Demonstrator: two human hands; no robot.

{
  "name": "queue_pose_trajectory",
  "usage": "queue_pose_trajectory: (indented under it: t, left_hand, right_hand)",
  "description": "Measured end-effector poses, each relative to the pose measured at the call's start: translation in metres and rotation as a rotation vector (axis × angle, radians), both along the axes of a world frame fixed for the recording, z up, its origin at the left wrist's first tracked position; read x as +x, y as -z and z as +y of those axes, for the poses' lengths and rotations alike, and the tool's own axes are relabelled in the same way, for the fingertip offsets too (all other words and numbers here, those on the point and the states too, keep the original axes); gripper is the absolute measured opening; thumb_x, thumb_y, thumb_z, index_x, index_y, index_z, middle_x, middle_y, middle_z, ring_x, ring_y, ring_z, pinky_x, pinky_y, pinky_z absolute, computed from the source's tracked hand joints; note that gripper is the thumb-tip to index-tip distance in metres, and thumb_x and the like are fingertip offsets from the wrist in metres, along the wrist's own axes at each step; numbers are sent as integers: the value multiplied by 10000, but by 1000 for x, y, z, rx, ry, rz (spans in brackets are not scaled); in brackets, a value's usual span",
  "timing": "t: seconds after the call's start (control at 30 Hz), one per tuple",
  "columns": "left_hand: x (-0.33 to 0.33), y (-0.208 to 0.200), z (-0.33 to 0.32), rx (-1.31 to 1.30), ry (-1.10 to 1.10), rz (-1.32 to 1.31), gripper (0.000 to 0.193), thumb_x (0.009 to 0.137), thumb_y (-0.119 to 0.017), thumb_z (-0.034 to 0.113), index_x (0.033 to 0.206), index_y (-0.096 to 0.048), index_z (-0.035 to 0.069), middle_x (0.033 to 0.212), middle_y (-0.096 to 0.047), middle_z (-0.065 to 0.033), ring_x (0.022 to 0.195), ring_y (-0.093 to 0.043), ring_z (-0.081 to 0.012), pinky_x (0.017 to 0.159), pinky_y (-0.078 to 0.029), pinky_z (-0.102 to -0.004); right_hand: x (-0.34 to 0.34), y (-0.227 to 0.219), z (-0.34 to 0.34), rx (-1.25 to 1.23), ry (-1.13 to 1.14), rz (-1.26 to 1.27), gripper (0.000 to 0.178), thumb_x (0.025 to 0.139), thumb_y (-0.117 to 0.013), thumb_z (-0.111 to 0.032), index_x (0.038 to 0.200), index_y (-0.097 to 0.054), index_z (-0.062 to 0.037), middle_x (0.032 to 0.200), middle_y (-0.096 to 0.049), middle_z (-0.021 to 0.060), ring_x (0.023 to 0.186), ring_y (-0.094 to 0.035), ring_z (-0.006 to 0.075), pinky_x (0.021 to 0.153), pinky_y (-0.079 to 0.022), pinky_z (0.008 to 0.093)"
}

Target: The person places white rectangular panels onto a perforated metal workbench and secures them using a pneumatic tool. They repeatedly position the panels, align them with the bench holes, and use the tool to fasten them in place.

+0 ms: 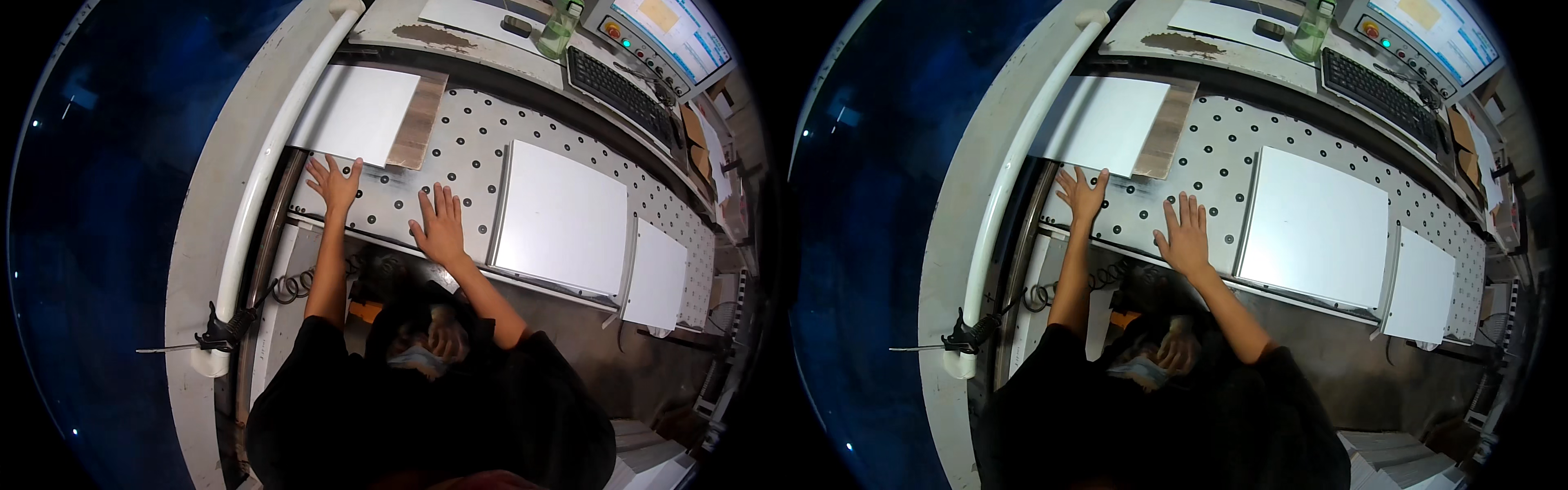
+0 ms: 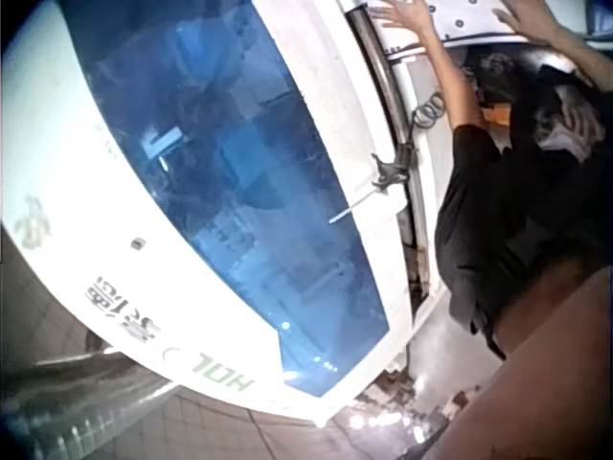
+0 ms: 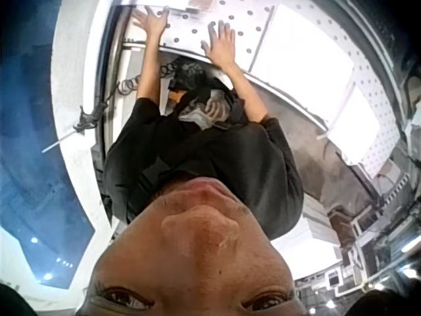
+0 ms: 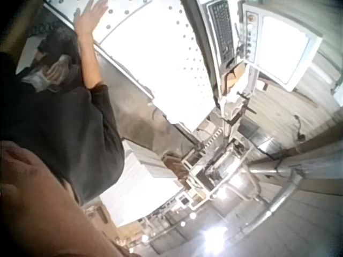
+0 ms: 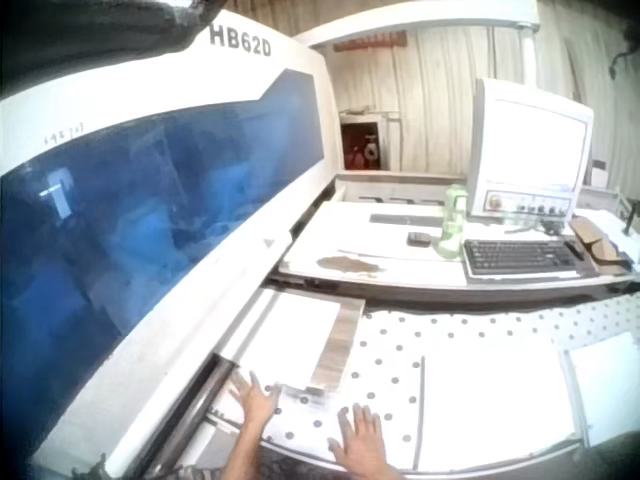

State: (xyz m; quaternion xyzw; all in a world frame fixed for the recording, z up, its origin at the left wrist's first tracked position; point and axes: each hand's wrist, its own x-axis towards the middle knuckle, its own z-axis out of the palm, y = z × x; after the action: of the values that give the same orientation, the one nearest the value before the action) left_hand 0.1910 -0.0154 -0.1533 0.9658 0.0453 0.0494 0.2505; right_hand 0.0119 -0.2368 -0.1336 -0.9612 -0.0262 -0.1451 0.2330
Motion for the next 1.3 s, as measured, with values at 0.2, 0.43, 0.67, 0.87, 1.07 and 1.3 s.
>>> queue_pose_trajectory:
  t: [0.2,0.43,0.67,0.87,1.07,1.3]
  left_hand:
    - [22,2,-27,52,-79,1,1141,890,-553,739,1544,-232,-140,1625,-45,-398,1535,87,-508,1180,57,-686]
    - [81,1,-21,39,-121,63,1154,848,-604,736,1546,-257,-116,1630,-113,-372,1538,13,-510,1190,-2,-690]
    - [99,-9,5,-111,-98,147,1115,822,-671,710,1601,-254,30,1628,-230,-327,1541,-69,-498,1222,-83,-623]
    - [110,-7,35,-27,-178,86,1183,792,-636,783,1619,-216,49,1567,-348,-345,1519,-189,-483,1228,-102,-562]
    - [97,-9,21,-9,-254,89,1190,781,-586,840,1625,-225,83,1597,-187,-411,1528,28,-542,1196,48,-657]
    - [103,16,23,79,-287,-100,1134,775,-565,860,1599,-338,115,1587,-285,-362,1511,-87,-549,1222,-32,-613]
  right_hand:
    - [1,-8,-1,27,-9,28,669,923,-643,-375,1475,-480,-34,1569,-328,311,1473,-274,486,1218,-185,589]
    - [3,-12,-2,51,-21,31,666,911,-657,-369,1461,-488,-34,1553,-345,308,1461,-289,489,1213,-198,592]
    - [4,-10,-4,41,1,33,665,899,-667,-366,1446,-497,-29,1544,-352,309,1455,-295,486,1200,-216,593]
    - [5,-16,1,44,-10,22,661,894,-668,-362,1440,-498,-32,1522,-372,302,1441,-312,481,1191,-227,596]
    - [14,-10,-1,99,18,-25,666,845,-727,-318,1413,-515,-44,1496,-389,296,1412,-339,478,1158,-267,588]
    - [107,-19,-33,55,53,-38,757,820,-777,-371,1449,-481,-72,1446,-427,326,1376,-370,498,1125,-302,558]
